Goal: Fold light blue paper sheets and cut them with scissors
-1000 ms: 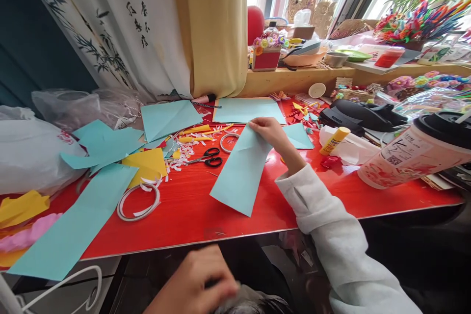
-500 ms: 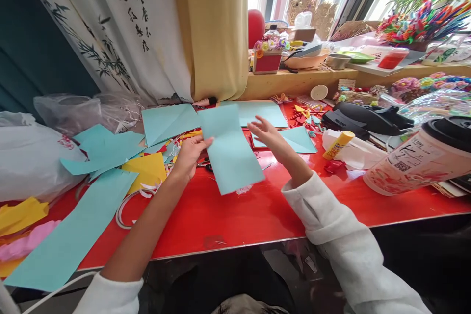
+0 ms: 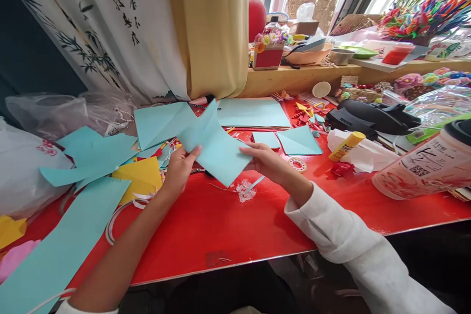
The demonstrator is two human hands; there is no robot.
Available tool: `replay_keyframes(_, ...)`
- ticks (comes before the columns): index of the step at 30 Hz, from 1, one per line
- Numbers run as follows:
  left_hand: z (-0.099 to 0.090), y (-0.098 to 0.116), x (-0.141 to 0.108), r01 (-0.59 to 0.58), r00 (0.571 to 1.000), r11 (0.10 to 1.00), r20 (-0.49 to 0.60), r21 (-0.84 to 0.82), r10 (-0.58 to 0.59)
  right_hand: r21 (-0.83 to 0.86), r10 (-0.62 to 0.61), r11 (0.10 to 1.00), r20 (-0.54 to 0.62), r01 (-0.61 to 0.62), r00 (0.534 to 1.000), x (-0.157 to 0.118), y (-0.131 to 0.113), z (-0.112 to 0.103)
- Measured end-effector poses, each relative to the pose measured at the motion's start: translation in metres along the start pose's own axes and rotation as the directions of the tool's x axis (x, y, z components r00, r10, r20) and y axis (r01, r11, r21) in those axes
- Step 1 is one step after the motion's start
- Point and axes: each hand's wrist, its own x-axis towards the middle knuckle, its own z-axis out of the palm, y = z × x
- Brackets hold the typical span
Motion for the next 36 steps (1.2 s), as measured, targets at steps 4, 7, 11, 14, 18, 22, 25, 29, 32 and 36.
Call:
replay_keyframes(4, 0.001, 0.006, -0.012, -0.255, 0.965, 0.901, 0.03, 0.352, 0.261, 0.17, -0.097, 0.981, 0.044, 0.089, 0.994, 0.0, 0.0, 0.009)
replay_keyframes(7, 0.003, 0.006, -0.019, -0.422, 0.9, 0.723, 0.153, 0.547, 0.409, 0.177, -0.143, 0.975, 0.034, 0.135, 0.989, 0.0, 0.006, 0.017)
replay_keyframes(11, 0.004, -0.004, -0.019, -0.513, 0.839, 0.511, 0.278, 0.69, 0.467, 0.174, -0.164, 0.971, -0.03, 0.167, 0.986, -0.001, 0.015, 0.021)
replay_keyframes(14, 0.004, -0.01, -0.016, -0.509, 0.827, 0.434, 0.283, 0.743, 0.486, 0.129, -0.162, 0.979, 0.0, 0.161, 0.987, -0.001, 0.016, 0.02)
replay_keyframes(18, 0.004, -0.01, -0.017, -0.527, 0.799, 0.337, 0.32, 0.78, 0.51, 0.124, -0.139, 0.983, 0.037, 0.134, 0.99, 0.0, 0.013, 0.018)
replay_keyframes(22, 0.007, -0.011, -0.021, -0.528, 0.782, 0.244, 0.354, 0.814, 0.513, 0.133, -0.056, 0.99, 0.037, 0.05, 0.998, 0.0, 0.011, 0.019)
replay_keyframes(25, 0.009, -0.011, -0.024, -0.518, 0.799, 0.27, 0.347, 0.812, 0.491, 0.001, -0.074, 0.997, -0.048, 0.075, 0.996, 0.0, 0.013, 0.019)
replay_keyframes(29, 0.01, -0.003, -0.025, -0.457, 0.889, 0.612, 0.325, 0.646, 0.322, -0.226, -0.189, 0.96, -0.097, 0.164, 0.977, 0.003, 0.018, 0.015)
replay_keyframes(32, 0.01, 0.005, -0.023, -0.195, 0.95, 0.964, 0.279, 0.179, 0.14, -0.307, -0.216, 0.935, -0.108, 0.174, 0.97, 0.004, 0.019, 0.01)
replay_keyframes(36, 0.013, 0.008, -0.018, 0.112, 0.986, 0.965, 0.149, -0.238, -0.077, -0.388, -0.185, 0.907, -0.013, 0.165, 0.983, 0.003, 0.018, 0.01)
